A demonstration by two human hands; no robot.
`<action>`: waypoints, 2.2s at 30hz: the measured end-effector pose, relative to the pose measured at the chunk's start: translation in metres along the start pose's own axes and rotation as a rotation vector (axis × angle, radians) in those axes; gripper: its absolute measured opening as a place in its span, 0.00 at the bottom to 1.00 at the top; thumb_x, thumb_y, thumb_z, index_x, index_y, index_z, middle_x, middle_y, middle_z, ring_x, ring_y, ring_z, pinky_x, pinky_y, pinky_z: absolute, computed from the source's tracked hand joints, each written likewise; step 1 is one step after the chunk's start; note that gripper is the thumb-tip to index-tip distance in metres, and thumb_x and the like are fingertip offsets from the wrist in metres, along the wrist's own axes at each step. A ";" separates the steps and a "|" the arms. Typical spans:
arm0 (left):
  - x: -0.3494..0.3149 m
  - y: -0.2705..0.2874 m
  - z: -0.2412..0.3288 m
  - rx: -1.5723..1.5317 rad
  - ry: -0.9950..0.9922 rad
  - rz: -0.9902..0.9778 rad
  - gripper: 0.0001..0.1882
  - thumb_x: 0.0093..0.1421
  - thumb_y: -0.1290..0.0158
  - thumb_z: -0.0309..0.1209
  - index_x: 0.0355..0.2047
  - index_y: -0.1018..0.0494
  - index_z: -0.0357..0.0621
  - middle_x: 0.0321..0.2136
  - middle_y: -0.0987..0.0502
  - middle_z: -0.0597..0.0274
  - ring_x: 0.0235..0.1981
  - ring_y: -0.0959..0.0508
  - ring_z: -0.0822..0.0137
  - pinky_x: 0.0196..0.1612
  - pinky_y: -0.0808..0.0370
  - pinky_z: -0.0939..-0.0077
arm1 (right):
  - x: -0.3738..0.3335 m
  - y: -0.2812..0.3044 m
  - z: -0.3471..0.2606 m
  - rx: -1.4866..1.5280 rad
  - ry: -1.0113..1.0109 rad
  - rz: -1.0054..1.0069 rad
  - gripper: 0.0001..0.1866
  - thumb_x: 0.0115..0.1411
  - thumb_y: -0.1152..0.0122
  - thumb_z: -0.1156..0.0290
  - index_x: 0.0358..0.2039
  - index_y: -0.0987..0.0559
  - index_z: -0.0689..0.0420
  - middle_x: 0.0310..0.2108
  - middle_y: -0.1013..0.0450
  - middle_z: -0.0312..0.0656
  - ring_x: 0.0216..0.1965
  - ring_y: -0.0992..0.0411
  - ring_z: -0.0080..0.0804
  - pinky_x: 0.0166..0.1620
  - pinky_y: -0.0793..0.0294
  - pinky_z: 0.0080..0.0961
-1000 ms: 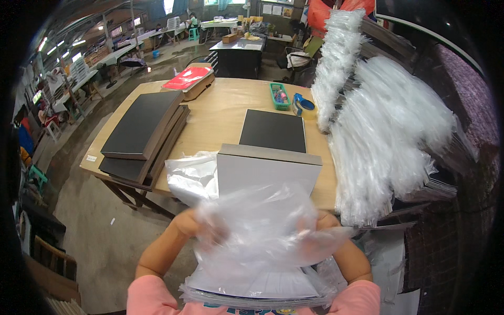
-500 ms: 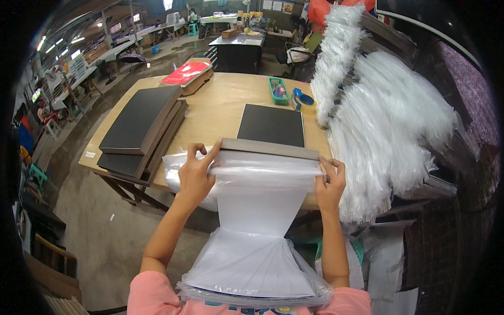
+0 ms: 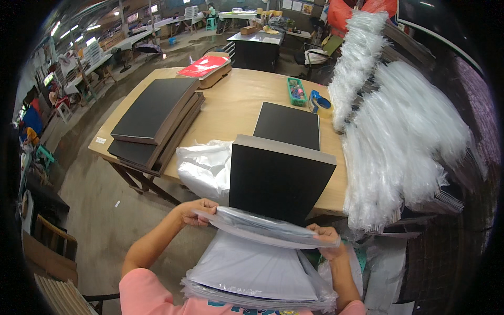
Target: The person places a black object into a clear plastic bag and then stacks it on top of other bagged objects.
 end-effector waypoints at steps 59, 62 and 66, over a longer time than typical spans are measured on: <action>0.014 0.038 0.170 0.298 -0.707 0.268 0.16 0.55 0.42 0.45 0.26 0.27 0.44 0.23 0.29 0.66 0.24 0.33 0.76 0.26 0.38 0.82 | 0.348 -0.262 -0.077 -1.433 0.745 -0.549 0.02 0.45 0.40 0.79 0.22 0.24 0.62 0.22 0.26 0.47 0.29 0.26 0.44 0.32 0.28 0.34; 0.001 0.037 0.180 0.928 -0.452 0.300 0.17 0.57 0.44 0.45 0.27 0.28 0.43 0.20 0.30 0.69 0.21 0.34 0.77 0.25 0.38 0.82 | 0.351 -0.258 -0.080 -1.492 0.683 -0.552 0.03 0.45 0.41 0.80 0.23 0.26 0.63 0.22 0.27 0.47 0.29 0.28 0.43 0.32 0.30 0.34; -0.014 0.056 0.176 0.592 -0.414 0.106 0.14 0.58 0.46 0.41 0.32 0.26 0.43 0.19 0.32 0.71 0.21 0.34 0.77 0.24 0.36 0.82 | 0.351 -0.269 -0.079 -1.483 0.598 -0.657 0.03 0.47 0.41 0.80 0.25 0.26 0.62 0.24 0.28 0.47 0.28 0.29 0.42 0.33 0.31 0.32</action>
Point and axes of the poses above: each hand's wrist, its own x-axis towards the middle knuckle, its own y-axis out of the back of the hand, z = x × y, the point moved 2 cm from there along x, towards the middle knuckle
